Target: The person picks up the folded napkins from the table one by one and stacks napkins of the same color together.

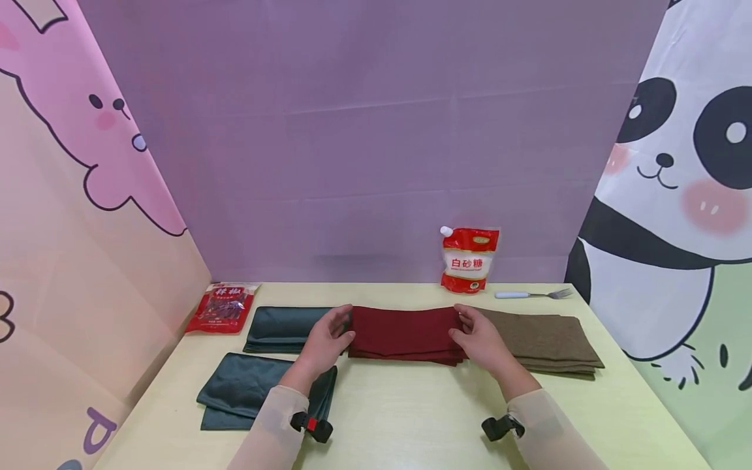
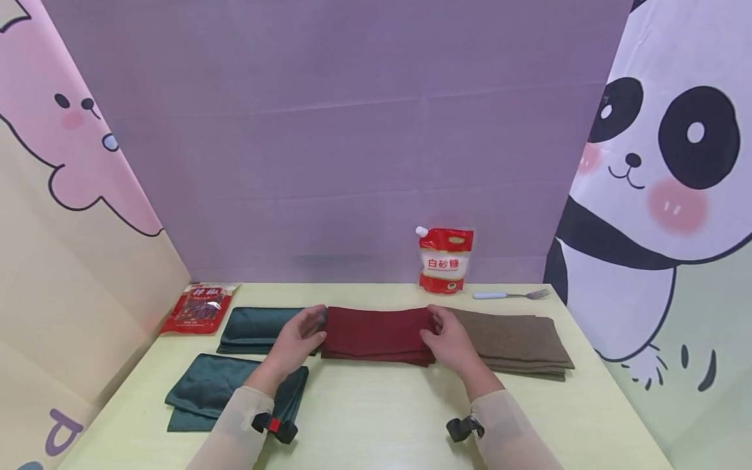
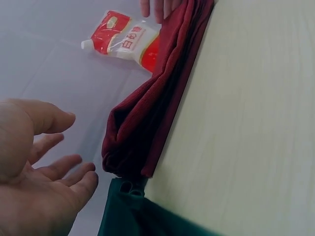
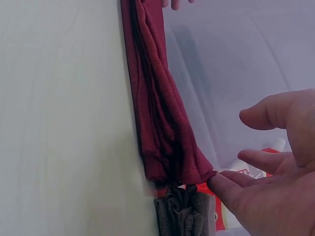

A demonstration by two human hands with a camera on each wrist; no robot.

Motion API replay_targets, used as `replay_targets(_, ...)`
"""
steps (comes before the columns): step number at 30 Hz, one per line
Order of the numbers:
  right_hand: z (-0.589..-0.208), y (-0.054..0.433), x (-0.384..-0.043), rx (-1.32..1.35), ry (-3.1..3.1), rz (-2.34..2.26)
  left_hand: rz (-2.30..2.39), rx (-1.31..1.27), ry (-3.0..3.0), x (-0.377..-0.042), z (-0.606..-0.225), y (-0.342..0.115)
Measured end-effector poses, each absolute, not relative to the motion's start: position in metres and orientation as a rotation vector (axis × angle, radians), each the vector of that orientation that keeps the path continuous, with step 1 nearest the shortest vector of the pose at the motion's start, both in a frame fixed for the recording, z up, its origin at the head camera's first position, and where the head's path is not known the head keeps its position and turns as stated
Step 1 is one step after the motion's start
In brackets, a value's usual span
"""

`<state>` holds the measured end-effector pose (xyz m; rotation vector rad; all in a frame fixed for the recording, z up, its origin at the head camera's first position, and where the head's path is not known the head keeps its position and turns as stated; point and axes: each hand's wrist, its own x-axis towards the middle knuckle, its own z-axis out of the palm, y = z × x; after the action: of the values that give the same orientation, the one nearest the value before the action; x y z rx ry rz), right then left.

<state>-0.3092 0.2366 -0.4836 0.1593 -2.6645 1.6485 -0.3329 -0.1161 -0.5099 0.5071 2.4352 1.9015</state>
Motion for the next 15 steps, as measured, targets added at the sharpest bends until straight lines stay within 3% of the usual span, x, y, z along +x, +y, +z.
replay_targets(15,-0.471,0.224,-0.301,0.182,-2.603,1.641,2.012,0.59,2.458,-0.317,-0.498,-0.132)
